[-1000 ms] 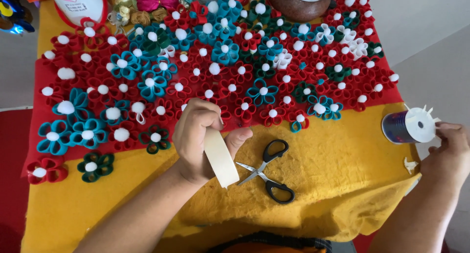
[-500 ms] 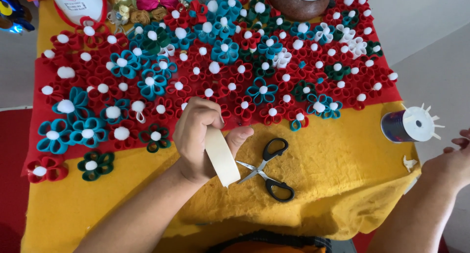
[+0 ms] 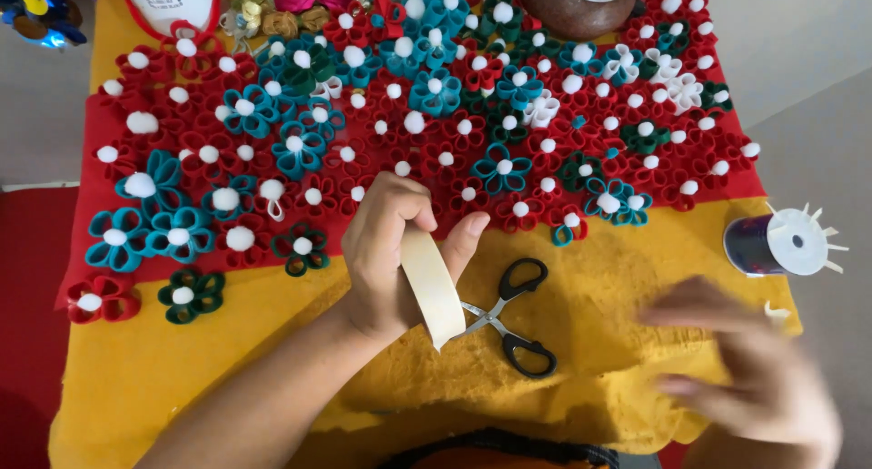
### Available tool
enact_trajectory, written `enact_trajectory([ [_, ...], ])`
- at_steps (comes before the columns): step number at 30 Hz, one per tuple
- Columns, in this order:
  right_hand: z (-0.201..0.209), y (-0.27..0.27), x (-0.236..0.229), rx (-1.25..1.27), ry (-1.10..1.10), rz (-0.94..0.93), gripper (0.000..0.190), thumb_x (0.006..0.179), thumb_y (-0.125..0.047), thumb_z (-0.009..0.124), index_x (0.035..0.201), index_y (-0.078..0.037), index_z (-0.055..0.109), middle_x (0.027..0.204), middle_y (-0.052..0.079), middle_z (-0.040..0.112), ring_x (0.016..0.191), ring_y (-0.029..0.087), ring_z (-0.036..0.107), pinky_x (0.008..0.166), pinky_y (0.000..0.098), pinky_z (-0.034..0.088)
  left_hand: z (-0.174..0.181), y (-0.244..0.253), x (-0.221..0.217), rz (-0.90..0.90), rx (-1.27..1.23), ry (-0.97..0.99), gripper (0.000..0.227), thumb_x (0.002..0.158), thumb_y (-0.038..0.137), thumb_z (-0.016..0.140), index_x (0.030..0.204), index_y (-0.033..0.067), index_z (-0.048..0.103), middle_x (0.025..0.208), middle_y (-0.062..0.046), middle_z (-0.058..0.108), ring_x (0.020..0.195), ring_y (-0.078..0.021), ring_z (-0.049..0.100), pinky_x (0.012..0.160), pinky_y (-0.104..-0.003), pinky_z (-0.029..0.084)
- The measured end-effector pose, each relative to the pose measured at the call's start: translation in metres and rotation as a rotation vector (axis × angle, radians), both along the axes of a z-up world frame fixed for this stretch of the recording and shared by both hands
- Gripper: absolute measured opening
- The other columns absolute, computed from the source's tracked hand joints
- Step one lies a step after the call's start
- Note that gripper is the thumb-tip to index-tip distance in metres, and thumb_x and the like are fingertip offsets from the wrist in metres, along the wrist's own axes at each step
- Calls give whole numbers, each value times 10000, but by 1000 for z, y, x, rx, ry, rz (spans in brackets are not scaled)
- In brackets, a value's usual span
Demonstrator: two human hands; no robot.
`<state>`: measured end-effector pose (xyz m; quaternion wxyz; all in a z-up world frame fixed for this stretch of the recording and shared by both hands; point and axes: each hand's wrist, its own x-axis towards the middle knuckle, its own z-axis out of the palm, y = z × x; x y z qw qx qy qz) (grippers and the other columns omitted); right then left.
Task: Cutting small pieces of masking tape with scissors and applying them to the back of decorative paper flowers.
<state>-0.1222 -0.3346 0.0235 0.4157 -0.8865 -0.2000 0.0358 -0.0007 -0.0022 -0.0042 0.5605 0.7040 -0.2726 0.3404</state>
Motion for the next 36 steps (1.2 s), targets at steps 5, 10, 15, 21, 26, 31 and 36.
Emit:
enact_trajectory([
  [5, -25, 91, 31, -269, -87, 163, 757, 837, -405, 786, 1475, -99, 516, 1517, 99, 535, 1362, 321, 481, 1104, 480, 381, 5, 0, 1, 12, -34, 60, 334, 945, 143, 726, 862, 57, 414, 790, -91, 487, 654, -205, 456, 619, -314, 400],
  [10, -34, 96, 35, -259, -40, 104, 683, 871, -421, 741, 1459, -129, 553, 1398, 84, 624, 1320, 291, 509, 1081, 443, 387, 4, -2, 2, 49, -137, 242, 338, 951, 245, 706, 852, 101, 417, 775, -32, 468, 639, -138, 413, 602, -273, 376],
  [15, -26, 79, 38, -266, -69, 194, 483, 875, -216, 759, 1312, -60, 626, 1288, 98, 630, 1216, 277, 611, 1051, 388, 473, 1, -3, 4, -115, -278, 477, 358, 924, 273, 729, 884, 133, 402, 764, 10, 457, 630, -87, 445, 592, -243, 425],
  [21, -23, 40, 37, -373, 39, 104, 293, 851, -236, 754, 1139, -186, 725, 978, -10, 684, 877, 189, 682, 809, 308, 509, -1, -4, 3, -454, -212, 523, 238, 931, 154, 696, 904, 136, 460, 791, 9, 514, 671, -103, 505, 624, -261, 440],
  [26, -40, -17, 25, 168, -55, -36, 326, 866, -198, 694, 1155, -51, 660, 1171, 146, 736, 1005, 244, 721, 925, 375, 600, -10, -9, -9, -775, -29, 681, 244, 928, 121, 713, 880, 128, 475, 791, -15, 550, 636, -107, 544, 513, -253, 442],
  [31, -49, 34, 36, 880, -91, -50, 439, 902, -252, 813, 1244, -150, 557, 988, 149, 722, 714, 195, 661, 709, 395, 559, -11, -16, -13, -821, 189, 886, 339, 852, 96, 805, 917, 130, 475, 815, -15, 523, 702, -133, 474, 606, -304, 413],
  [36, -46, 83, 33, 174, -195, 91, 727, 652, -22, 896, 1248, -135, 496, 1389, 183, 579, 1339, 336, 582, 1125, 459, 471, -19, -17, -13, -810, 425, 997, 337, 817, 52, 664, 1065, 130, 451, 843, -10, 540, 737, -136, 459, 592, -336, 388],
])
